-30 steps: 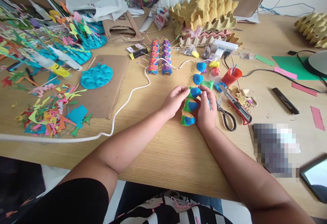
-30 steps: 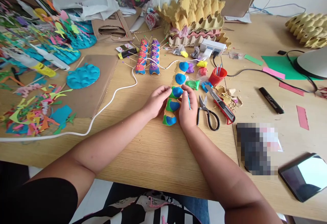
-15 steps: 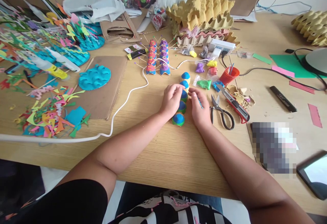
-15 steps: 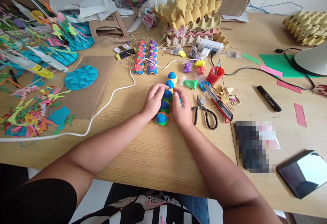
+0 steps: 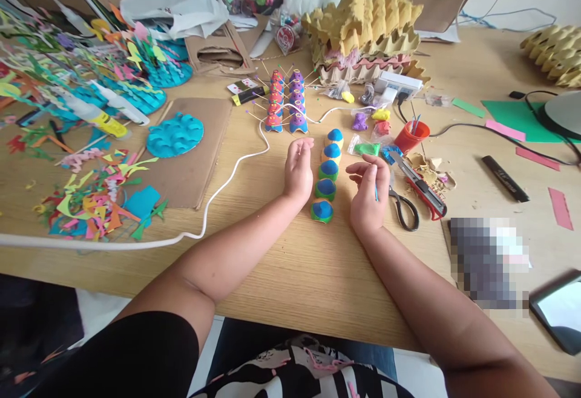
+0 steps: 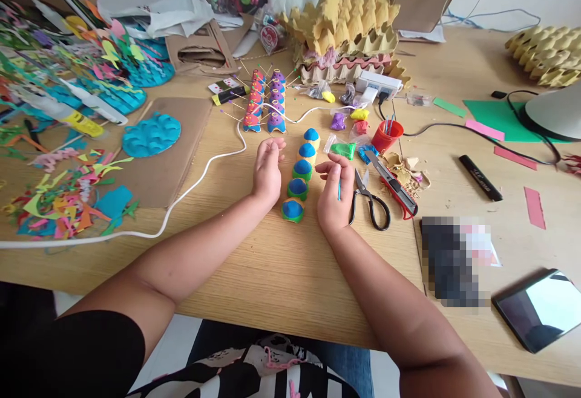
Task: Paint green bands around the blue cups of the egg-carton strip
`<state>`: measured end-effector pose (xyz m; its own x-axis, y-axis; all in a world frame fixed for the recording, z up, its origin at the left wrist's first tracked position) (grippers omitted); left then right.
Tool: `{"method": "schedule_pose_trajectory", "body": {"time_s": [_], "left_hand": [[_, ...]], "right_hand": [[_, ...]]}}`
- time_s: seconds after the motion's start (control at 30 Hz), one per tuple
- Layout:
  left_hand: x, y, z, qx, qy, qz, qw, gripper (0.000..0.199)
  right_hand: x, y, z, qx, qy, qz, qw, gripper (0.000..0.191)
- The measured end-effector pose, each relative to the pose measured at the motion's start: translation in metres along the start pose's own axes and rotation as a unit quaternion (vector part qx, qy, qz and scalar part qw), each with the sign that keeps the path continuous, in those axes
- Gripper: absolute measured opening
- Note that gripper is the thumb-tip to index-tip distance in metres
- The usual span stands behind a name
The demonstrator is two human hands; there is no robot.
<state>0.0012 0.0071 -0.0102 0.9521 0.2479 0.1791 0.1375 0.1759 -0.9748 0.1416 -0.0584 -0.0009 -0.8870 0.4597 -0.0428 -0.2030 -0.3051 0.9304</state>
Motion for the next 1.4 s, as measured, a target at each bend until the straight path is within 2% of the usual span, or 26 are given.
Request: {"method": "schedule_pose_trajectory", "body": {"time_s": [0.17, 0.2, 0.27, 0.33, 0.4, 0.47, 0.53, 0.6, 0.67, 0.73, 0.83, 0.93, 1.07, 1.13, 1.27, 1.4], "left_hand": [[0.001, -0.001, 0.001, 0.009, 0.001, -0.003, 1.0, 0.025], [0.001, -0.001, 0.001, 0.007, -0.002, -0.001, 1.0, 0.025], [0.002, -0.002, 0.001, 0.001, -0.004, 0.004, 1.0, 0.026], [0.003, -0.002, 0.001, -0.004, -0.004, 0.005, 1.0, 0.026], [0.003, -0.002, 0.002, -0.007, -0.005, 0.0, 1.0, 0.026], [0.004, -0.002, 0.003, -0.009, -0.007, -0.009, 1.0, 0.024], [0.004, -0.001, 0.003, -0.012, -0.01, -0.017, 1.0, 0.023], [0.004, -0.001, 0.003, -0.016, -0.01, -0.015, 1.0, 0.022], [0.004, -0.001, 0.003, -0.018, -0.008, -0.007, 1.0, 0.024], [0.004, -0.002, 0.003, -0.019, -0.004, 0.001, 1.0, 0.027], [0.004, -0.002, 0.003, -0.014, 0.004, 0.005, 1.0, 0.033], [0.005, -0.002, 0.002, -0.006, 0.007, -0.001, 1.0, 0.026], [0.007, -0.004, -0.003, 0.017, 0.017, 0.002, 1.0, 0.013], [0.006, -0.008, -0.006, 0.047, 0.029, 0.027, 0.998, 0.013], [0.003, -0.015, -0.011, 0.126, 0.048, 0.088, 0.987, 0.017], [0.002, -0.017, -0.012, 0.15, 0.061, 0.085, 0.983, 0.023]], "right_hand": [[-0.01, 0.025, 0.002, -0.041, -0.051, 0.01, 0.998, 0.024], [-0.014, 0.03, 0.007, -0.067, -0.05, -0.01, 0.996, 0.021], [-0.026, 0.036, 0.022, -0.126, -0.003, -0.084, 0.988, 0.02], [-0.037, 0.033, 0.044, -0.178, 0.062, -0.196, 0.962, 0.02], [-0.046, 0.021, 0.072, -0.193, 0.121, -0.301, 0.926, 0.026], [-0.051, 0.004, 0.098, -0.18, 0.164, -0.386, 0.89, 0.041], [-0.05, -0.011, 0.117, -0.156, 0.208, -0.444, 0.858, 0.047], [-0.046, -0.021, 0.126, -0.142, 0.246, -0.484, 0.828, 0.052], [-0.04, -0.026, 0.127, -0.147, 0.262, -0.513, 0.804, 0.05], [-0.035, -0.027, 0.126, -0.153, 0.26, -0.526, 0.795, 0.045], [-0.031, -0.027, 0.123, -0.147, 0.238, -0.523, 0.805, 0.046], [-0.03, -0.022, 0.118, -0.129, 0.204, -0.494, 0.835, 0.055], [-0.024, -0.011, 0.092, -0.123, 0.156, -0.332, 0.922, 0.061], [-0.019, -0.007, 0.073, -0.123, 0.148, -0.246, 0.95, 0.058], [-0.012, -0.002, 0.042, -0.13, 0.146, -0.186, 0.963, 0.053], [-0.015, 0.003, 0.034, -0.159, 0.153, -0.188, 0.957, 0.058]]}}
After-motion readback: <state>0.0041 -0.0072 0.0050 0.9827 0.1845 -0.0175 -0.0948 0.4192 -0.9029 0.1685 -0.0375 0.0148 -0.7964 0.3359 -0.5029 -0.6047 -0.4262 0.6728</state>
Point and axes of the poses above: each hand's wrist, its own z-axis towards the middle knuckle, its own x-axis out of the palm, y = z × x, the point moved 1 cm from there along z, towards the middle knuckle, and after that the axes turned 1 degree about z, right-handed, at the moved point
